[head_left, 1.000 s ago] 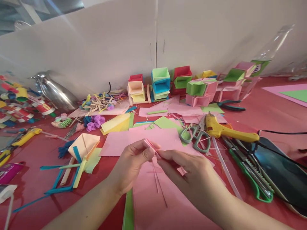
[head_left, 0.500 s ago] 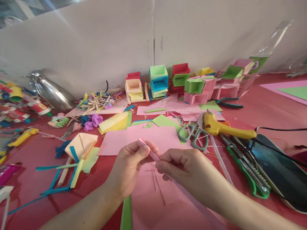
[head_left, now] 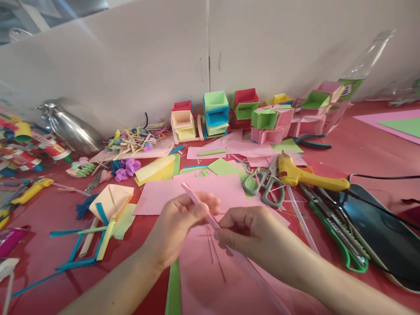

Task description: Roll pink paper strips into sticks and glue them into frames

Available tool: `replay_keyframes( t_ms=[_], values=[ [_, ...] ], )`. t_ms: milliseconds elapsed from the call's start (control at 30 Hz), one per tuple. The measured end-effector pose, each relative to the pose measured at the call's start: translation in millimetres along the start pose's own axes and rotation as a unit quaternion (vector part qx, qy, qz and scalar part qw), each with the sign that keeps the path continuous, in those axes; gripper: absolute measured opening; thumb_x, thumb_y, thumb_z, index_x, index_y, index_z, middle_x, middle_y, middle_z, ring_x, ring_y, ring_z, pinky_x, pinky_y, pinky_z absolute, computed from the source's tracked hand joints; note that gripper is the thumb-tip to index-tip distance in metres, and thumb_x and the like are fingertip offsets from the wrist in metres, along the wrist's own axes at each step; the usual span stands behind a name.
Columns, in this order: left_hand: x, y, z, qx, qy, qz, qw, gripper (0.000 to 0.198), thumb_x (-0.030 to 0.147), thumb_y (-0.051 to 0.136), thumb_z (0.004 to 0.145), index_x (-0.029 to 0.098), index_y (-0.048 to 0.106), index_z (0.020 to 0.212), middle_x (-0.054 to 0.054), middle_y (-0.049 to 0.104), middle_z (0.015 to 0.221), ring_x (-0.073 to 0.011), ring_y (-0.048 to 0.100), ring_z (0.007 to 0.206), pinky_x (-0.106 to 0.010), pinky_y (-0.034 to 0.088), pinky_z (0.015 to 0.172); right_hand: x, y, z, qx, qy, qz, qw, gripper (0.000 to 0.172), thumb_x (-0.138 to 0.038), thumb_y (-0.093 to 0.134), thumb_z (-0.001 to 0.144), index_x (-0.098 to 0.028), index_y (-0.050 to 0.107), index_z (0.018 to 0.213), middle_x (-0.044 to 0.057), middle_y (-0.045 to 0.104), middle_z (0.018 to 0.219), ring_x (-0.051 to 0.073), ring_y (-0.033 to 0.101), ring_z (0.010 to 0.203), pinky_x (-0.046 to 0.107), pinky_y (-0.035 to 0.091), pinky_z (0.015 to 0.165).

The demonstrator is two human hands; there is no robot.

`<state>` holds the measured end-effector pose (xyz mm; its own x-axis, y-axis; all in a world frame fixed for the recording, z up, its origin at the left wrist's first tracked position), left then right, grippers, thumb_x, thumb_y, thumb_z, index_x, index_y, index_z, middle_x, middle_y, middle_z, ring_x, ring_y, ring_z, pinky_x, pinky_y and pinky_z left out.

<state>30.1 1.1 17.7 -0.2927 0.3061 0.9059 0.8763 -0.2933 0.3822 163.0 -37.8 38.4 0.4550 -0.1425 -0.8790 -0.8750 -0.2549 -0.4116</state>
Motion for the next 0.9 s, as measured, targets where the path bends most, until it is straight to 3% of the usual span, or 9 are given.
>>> replay_keyframes(
  t_ms=[67,200,367,533,700,800,900],
  values=[
    [-4.5,3.6,-1.6,-0.031,-0.031,0.025,0.999,0.017,0.026,0.069,0.071,0.016,0.070,0.084,-0.006,0.070,0.082,-0.0139,0.064,0.074,-0.025,0.050,0.073,1.7,0.5,1.7,0.003,-0.001,0.018,1.000,0.023,-0.030,0.059,0.071,-0.018,0.051,0.053,-0.005,0.053,0.050,0.006,0.042,0.045,0.018,0.028,0.042],
    [-7.0,3.6,-1.1,-0.021,-0.028,0.018,0.999,0.012,0.026,0.068,0.072,0.016,0.070,0.077,-0.005,0.071,0.078,-0.0153,0.064,0.073,-0.028,0.050,0.074,4.7,2.5,6.8,-0.017,0.001,0.081,0.997,0.023,-0.032,0.058,0.072,-0.017,0.056,0.055,-0.004,0.055,0.051,0.006,0.040,0.045,0.018,0.028,0.043],
    [-15.1,5.9,3.1,-0.010,-0.052,-0.081,0.995,0.013,0.028,0.070,0.071,0.015,0.070,0.074,-0.006,0.071,0.075,-0.0154,0.064,0.072,-0.027,0.048,0.071,3.7,0.6,10.0,-0.012,-0.024,0.099,0.995,0.029,-0.033,0.051,0.079,-0.016,0.055,0.056,-0.002,0.057,0.051,0.008,0.046,0.048,0.019,0.032,0.048],
    [-17.4,11.6,10.3,-0.014,-0.089,-0.134,0.987,0.017,0.031,0.068,0.072,0.014,0.071,0.076,-0.008,0.071,0.078,-0.0153,0.063,0.075,-0.027,0.047,0.073,5.0,-5.7,11.0,0.051,-0.051,0.073,0.995,0.030,-0.036,0.053,0.079,-0.017,0.051,0.057,-0.003,0.053,0.053,0.008,0.045,0.049,0.019,0.032,0.048],
    [-3.8,32.2,22.7,-0.051,-0.057,-0.101,0.992,0.016,0.027,0.065,0.075,0.011,0.069,0.077,-0.009,0.069,0.075,-0.0140,0.059,0.060,-0.028,0.045,0.061,16.9,-6.9,21.5,-0.020,-0.019,0.207,0.978,0.037,-0.047,0.052,0.079,-0.015,0.059,0.063,0.000,0.057,0.056,0.008,0.049,0.046,0.021,0.037,0.048],
    [1.2,47.3,33.4,-0.071,-0.037,-0.080,0.994,0.022,0.030,0.063,0.077,0.009,0.069,0.078,-0.010,0.068,0.072,-0.0116,0.054,0.051,-0.028,0.043,0.056,26.1,-18.2,28.3,0.006,0.006,0.272,0.962,0.039,-0.051,0.057,0.074,-0.013,0.061,0.067,0.002,0.061,0.060,0.008,0.050,0.046,0.021,0.037,0.046],
    [3.2,55.6,44.1,-0.047,-0.018,-0.066,0.997,0.031,0.038,0.058,0.080,0.010,0.067,0.091,-0.012,0.069,0.077,-0.0144,0.058,0.056,-0.031,0.045,0.062,30.2,-31.8,31.9,0.055,-0.003,0.289,0.956,0.039,-0.051,0.061,0.071,-0.012,0.062,0.066,0.003,0.062,0.059,0.009,0.052,0.047,0.021,0.039,0.047]
  ],
)
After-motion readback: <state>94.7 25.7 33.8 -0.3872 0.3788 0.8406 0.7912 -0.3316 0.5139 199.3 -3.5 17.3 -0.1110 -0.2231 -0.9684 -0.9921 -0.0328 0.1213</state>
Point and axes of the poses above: each hand's wrist, its own z-axis towards the middle knuckle, its own y-axis out of the palm, x = y × z, the point moved 5 cm from there along z, towards the middle knuckle
